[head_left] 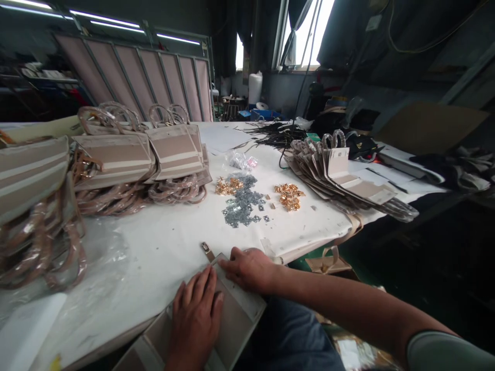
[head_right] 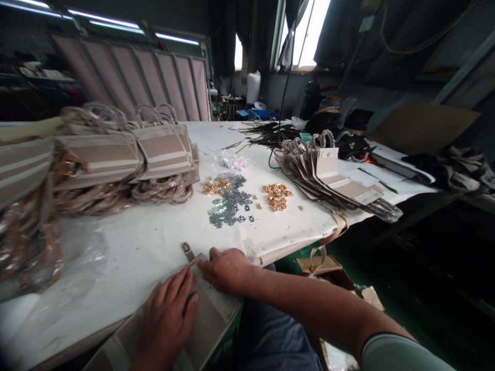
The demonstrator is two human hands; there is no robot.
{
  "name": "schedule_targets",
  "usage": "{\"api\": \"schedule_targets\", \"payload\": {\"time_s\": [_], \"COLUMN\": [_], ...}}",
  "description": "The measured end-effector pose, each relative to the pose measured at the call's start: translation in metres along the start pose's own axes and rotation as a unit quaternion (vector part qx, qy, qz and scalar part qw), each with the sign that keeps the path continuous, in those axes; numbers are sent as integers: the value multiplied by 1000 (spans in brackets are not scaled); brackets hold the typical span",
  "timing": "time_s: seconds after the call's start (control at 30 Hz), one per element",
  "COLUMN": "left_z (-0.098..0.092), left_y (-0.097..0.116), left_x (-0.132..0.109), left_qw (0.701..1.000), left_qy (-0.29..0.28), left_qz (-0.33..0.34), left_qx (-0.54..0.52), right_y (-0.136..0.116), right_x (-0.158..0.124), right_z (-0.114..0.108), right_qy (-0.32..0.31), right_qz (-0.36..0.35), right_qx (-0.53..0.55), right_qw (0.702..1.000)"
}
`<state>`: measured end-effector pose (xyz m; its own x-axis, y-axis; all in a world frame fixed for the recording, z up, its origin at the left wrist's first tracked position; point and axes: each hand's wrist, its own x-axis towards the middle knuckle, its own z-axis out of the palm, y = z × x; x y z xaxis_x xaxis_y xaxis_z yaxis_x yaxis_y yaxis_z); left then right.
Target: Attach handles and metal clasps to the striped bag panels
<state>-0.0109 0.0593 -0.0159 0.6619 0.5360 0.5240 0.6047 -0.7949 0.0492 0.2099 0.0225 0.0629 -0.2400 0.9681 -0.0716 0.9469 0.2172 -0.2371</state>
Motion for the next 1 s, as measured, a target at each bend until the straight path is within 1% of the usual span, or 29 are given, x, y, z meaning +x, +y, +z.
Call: {"api": "schedule_targets", "payload": {"time_s": [0.03,0.1,0.17,0.23,0.27,0.33,0.43,0.63,0.8,0.9,1.0], "left_z": [-1,-2,-1,2,3,6,5,-1,4,0,-8], "left_y": [0,-1,-2,-4,-5,-6,-6,-2,-5,-3,9], "left_x": [0,0,-2,-4,-5,-7,-8,-9,-9,-12,-23], "left_qw": [1000,1000,1000,999,999,998,998,998,996,994,989], "left_qy": [0,4,13,19,20,16,-1,-1,-10,-10,-10], "left_qz": [2,5,5,-1,-8,-24,-42,-49,-59,-76,-111], "left_qx": [1,-2,-13,-29,-36,-47,-49,-41,-65,-77,-96], "right_y": [3,17,39,67,81,104,124,136,148,134,115], "right_x": [1,5,10,16,19,25,33,40,46,49,46], "right_z": [-1,-5,-10,-17,-20,-22,-19,-9,-15,-26,-34], "right_qy": [3,34,85,117,120,110,98,93,76,72,84], "right_qz": [3,31,100,193,232,283,311,324,311,300,273], "right_qx": [23,77,112,108,98,80,70,75,82,84,95], "right_qw": [1000,996,985,968,960,949,943,938,944,947,954]}}
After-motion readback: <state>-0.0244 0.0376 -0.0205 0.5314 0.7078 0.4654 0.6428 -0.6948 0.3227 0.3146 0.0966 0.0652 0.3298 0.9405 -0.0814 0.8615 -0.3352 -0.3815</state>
